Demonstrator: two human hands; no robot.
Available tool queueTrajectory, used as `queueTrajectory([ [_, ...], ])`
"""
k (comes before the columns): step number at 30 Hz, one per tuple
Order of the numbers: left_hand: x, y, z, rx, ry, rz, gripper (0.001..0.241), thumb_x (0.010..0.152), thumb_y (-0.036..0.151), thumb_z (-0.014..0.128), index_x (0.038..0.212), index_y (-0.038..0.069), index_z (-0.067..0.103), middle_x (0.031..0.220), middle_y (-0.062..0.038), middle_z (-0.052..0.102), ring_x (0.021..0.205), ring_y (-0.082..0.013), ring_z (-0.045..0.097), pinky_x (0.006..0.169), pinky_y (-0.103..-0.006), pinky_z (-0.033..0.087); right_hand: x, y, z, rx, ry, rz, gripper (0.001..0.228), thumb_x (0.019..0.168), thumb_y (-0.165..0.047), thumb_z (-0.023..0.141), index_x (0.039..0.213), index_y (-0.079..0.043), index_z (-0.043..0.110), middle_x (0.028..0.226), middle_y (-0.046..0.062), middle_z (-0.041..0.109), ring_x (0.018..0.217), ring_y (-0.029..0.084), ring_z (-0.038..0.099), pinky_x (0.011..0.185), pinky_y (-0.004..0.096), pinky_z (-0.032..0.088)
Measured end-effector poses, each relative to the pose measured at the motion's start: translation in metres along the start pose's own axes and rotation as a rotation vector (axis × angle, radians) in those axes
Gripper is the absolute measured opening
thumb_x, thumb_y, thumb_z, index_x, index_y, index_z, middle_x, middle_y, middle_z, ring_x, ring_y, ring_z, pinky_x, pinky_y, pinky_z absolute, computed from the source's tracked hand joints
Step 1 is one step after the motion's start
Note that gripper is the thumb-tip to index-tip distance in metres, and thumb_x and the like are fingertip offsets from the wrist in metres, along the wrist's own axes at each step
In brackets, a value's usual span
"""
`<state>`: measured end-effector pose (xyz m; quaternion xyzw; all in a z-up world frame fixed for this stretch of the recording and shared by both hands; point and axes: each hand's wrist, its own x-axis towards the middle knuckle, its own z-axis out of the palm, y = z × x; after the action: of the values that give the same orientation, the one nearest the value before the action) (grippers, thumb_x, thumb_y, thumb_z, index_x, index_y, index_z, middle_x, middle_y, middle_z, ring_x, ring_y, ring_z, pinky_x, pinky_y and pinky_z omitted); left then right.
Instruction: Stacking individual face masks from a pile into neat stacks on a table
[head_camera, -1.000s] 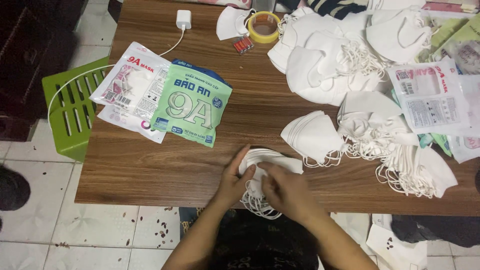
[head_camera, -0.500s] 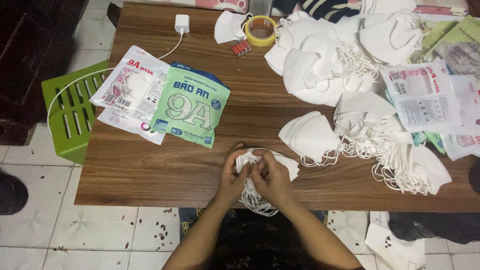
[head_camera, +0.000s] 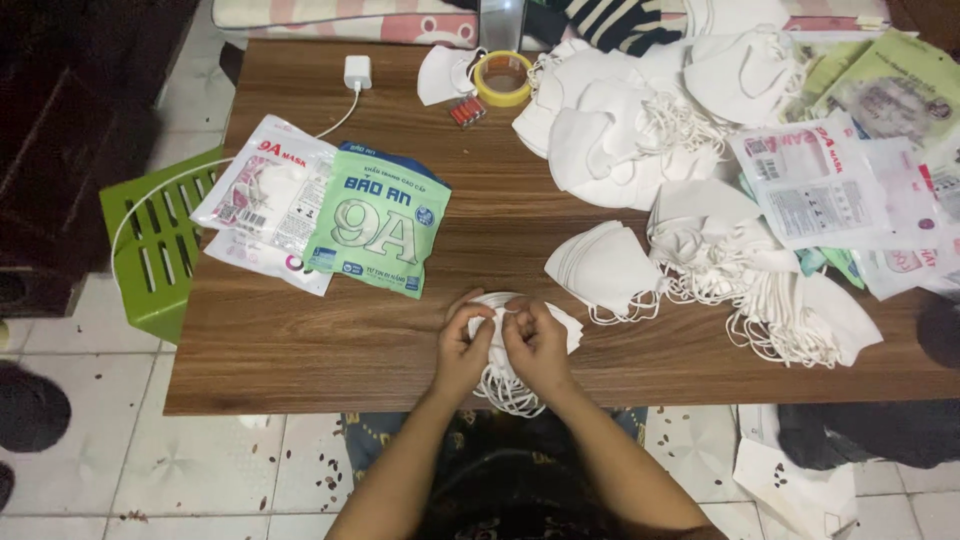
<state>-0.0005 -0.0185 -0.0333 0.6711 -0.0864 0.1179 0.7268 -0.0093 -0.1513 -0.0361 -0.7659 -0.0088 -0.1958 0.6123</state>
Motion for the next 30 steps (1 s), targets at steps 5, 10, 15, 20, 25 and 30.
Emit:
queueTrajectory([
  [5, -0.002, -0.005, 0.002, 0.074, 0.013, 0.012, 0.006, 0.089, 0.009, 0.074, 0.093, 0.006, 0.071, 0.128, -0.023, 0.062, 0.128, -0.0401, 0.057, 0.108, -0.0501, 0.040, -0.002, -0.011, -0.004, -0.033, -0.012, -0.005, 0.014, 0.092, 0.000, 0.063, 0.105, 0.001, 0.067, 0.053, 0.012, 0.062, 0.040, 0.021, 0.056, 0.039, 0.032, 0.042],
  [10, -0.005, -0.013, 0.005, 0.110, 0.029, 0.032, 0.009, 0.087, 0.011, 0.081, 0.090, 0.008, 0.073, 0.129, -0.025, 0.064, 0.125, -0.0419, 0.059, 0.106, -0.0501, 0.042, -0.001, -0.017, -0.009, -0.055, -0.075, 0.017, 0.023, 0.096, 0.000, 0.053, 0.116, 0.001, 0.063, 0.061, 0.017, 0.066, 0.047, 0.028, 0.060, 0.045, 0.039, 0.047],
  [15, -0.002, -0.013, 0.003, 0.067, 0.023, 0.012, 0.003, 0.091, 0.004, 0.070, 0.092, 0.006, 0.073, 0.128, -0.021, 0.065, 0.126, -0.0361, 0.061, 0.107, -0.0471, 0.042, 0.000, -0.001, -0.006, -0.025, -0.067, 0.002, 0.019, 0.096, -0.002, 0.055, 0.111, -0.002, 0.067, 0.062, 0.012, 0.070, 0.046, 0.022, 0.061, 0.044, 0.032, 0.047],
  [20, -0.003, -0.014, 0.001, 0.077, 0.025, 0.010, 0.005, 0.090, 0.003, 0.069, 0.092, 0.006, 0.073, 0.126, -0.022, 0.066, 0.123, -0.0373, 0.062, 0.106, -0.0476, 0.043, -0.002, 0.007, -0.010, 0.054, -0.072, 0.043, 0.019, 0.096, -0.004, 0.058, 0.109, -0.004, 0.072, 0.059, 0.007, 0.070, 0.045, 0.015, 0.061, 0.045, 0.027, 0.048],
  [25, -0.002, -0.008, 0.000, 0.064, 0.030, 0.027, 0.006, 0.090, 0.002, 0.069, 0.093, 0.005, 0.072, 0.126, -0.022, 0.067, 0.123, -0.0383, 0.062, 0.105, -0.0482, 0.044, 0.018, -0.013, -0.042, 0.054, -0.007, 0.023, 0.021, 0.091, -0.001, 0.061, 0.108, -0.004, 0.073, 0.068, 0.012, 0.072, 0.058, 0.018, 0.066, 0.055, 0.032, 0.055],
  [30, -0.002, -0.006, 0.000, 0.037, 0.026, 0.051, 0.003, 0.093, 0.002, 0.066, 0.094, 0.002, 0.069, 0.125, -0.024, 0.066, 0.122, -0.0393, 0.063, 0.104, -0.0486, 0.044, 0.070, 0.003, -0.102, -0.770, 0.012, -0.254, 0.025, 0.091, -0.016, 0.068, 0.112, -0.004, 0.074, 0.103, 0.025, 0.072, 0.100, 0.048, 0.069, 0.088, 0.056, 0.055],
])
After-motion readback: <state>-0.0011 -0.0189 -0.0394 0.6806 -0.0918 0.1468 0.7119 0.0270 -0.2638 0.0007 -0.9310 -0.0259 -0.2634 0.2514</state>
